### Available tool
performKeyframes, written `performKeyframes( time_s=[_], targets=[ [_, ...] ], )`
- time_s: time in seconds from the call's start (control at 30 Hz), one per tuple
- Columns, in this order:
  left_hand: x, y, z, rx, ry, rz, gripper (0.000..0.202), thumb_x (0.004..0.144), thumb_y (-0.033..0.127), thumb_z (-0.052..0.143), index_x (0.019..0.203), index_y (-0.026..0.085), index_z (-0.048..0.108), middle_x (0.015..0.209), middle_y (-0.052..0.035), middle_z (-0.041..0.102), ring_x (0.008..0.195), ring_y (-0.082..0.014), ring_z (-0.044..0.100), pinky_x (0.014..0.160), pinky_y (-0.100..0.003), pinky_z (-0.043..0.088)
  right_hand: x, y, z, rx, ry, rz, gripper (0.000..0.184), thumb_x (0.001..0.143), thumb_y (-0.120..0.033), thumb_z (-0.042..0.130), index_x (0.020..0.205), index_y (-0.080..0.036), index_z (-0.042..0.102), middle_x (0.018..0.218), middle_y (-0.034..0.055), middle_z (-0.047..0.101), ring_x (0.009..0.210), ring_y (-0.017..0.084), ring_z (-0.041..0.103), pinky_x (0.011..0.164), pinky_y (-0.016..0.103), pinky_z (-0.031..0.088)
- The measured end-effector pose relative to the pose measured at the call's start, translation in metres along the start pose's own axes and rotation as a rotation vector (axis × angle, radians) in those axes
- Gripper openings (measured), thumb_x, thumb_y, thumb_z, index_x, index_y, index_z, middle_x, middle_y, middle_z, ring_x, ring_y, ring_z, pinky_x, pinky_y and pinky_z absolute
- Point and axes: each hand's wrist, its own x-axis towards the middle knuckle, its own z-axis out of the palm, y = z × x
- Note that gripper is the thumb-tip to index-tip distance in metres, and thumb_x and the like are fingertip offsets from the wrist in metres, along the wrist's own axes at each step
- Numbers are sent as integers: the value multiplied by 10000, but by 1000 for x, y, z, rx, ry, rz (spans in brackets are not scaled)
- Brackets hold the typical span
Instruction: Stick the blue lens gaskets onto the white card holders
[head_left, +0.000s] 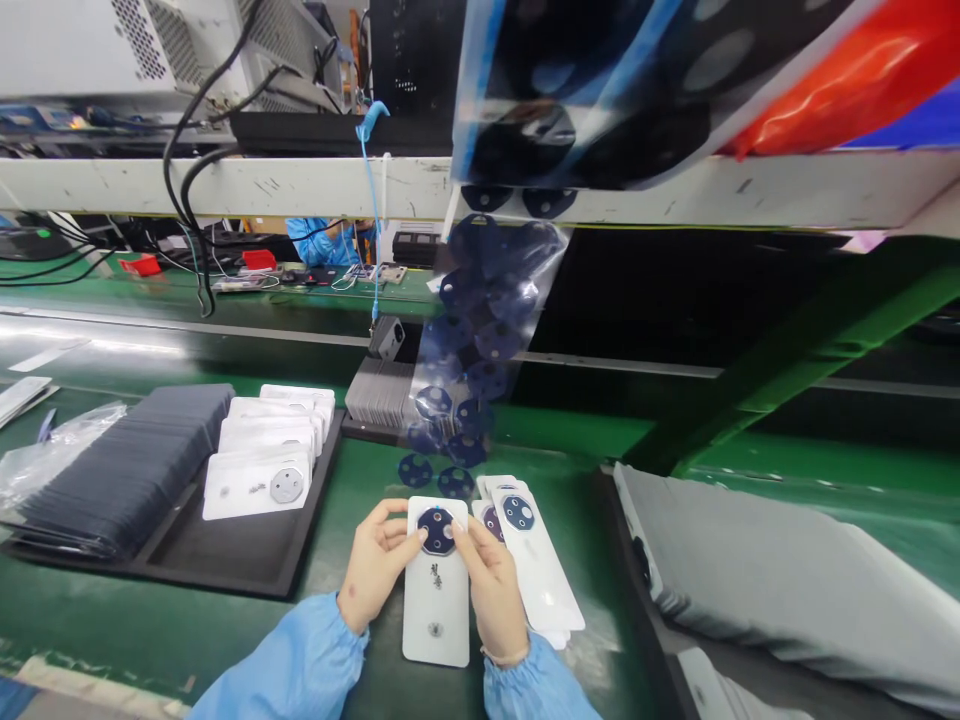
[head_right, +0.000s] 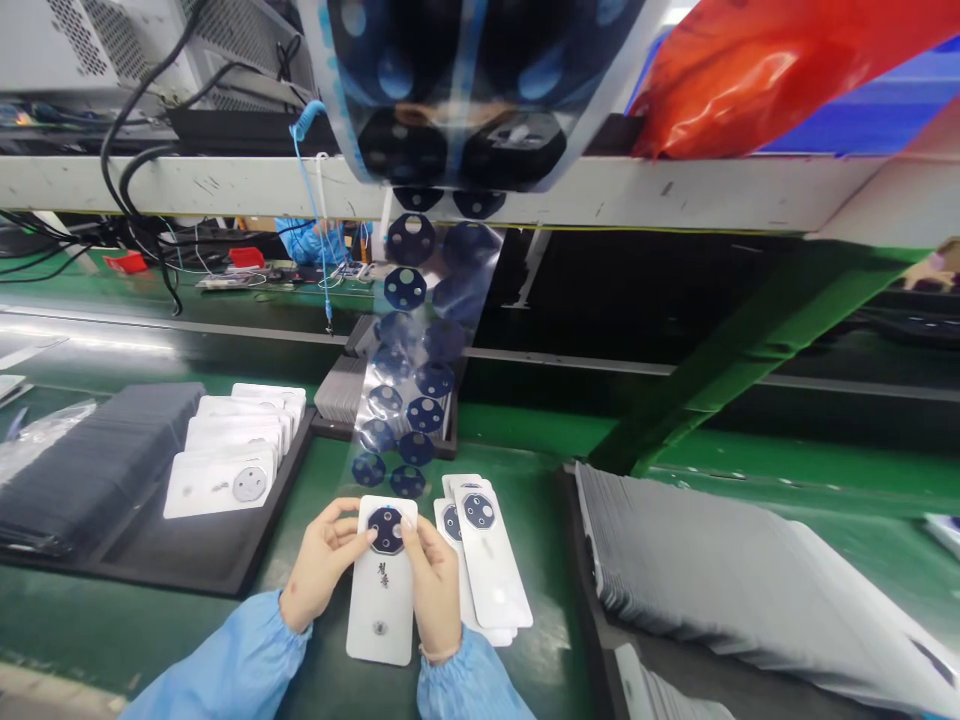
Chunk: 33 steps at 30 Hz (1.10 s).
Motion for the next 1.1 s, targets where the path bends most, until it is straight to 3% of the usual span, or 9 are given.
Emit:
performKeyframes(
  time_s=[0.2,0.47,0.63,0.7,0.77,0.87,0.93,1.0,1.1],
  targets=[
    [1,5,0,-43,55,32,388,719,310,783,986,154,549,808,-91,776,679,-209,727,606,-267,558,3,-2,4,-64,-165,-88,446,780,-365,736,1181,-215,608,1185,86,663,1096,275,607,967,416,467],
    [-4,1,3,10,-57,74,326,799,369,698,1018,170,562,884,-90,771,751,-218,725,652,-274,543,3,7,5,-195,23,-94,406,702,-364,787,1021,-179,618,1001,81,716,923,269,666,834,403,528],
    [-12,11,-3,442,-119,300,244,905,314,537,1077,185,652,902,-85,778,761,-230,725,677,-299,545,-3,1,7,-293,122,-210,362,795,-453,677,1030,-180,636,1017,87,708,979,274,639,867,385,496],
    [-9,20,-17,704,-17,496,223,896,246,528,1020,212,711,952,-80,775,859,-244,720,800,-326,538,-1,-4,-1,-338,228,-283,386,831,-484,617,1064,-177,625,1048,93,697,1009,272,622,879,371,479],
    [-2,31,-39,905,181,660,236,883,210,520,998,225,726,1022,-77,759,960,-249,696,915,-344,498,5,-11,-16,-398,369,-328,416,841,-515,581,1076,-173,616,1035,91,694,997,270,620,863,362,470],
    [11,46,-87,1128,546,727,294,892,235,472,1102,169,666,1127,-119,703,1080,-265,634,1016,-387,431,21,-17,-50,-535,469,-276,463,796,-553,600,1068,-179,615,939,77,704,890,273,644,763,355,483],
    [19,53,-121,1293,633,683,359,872,253,464,1164,105,609,1202,-176,635,1230,-309,519,1074,-435,368,31,-18,-72,-687,486,-177,508,742,-580,615,1054,-179,619,835,82,704,758,288,649,671,376,483],
    [23,53,-151,1469,671,522,477,837,310,529,1261,92,531,1351,-218,508,1342,-372,369,1090,-513,316,38,-16,-87,-803,525,-123,562,694,-579,619,1069,-160,609,804,113,693,722,328,633,660,429,469],
    [23,46,-179,1635,674,275,685,762,384,655,1360,127,441,1527,-246,235,1400,-456,196,1079,-608,253,42,-13,-90,-879,602,-258,630,678,-549,604,1127,-108,573,1044,220,645,993,414,567,842,532,409]
  ],
)
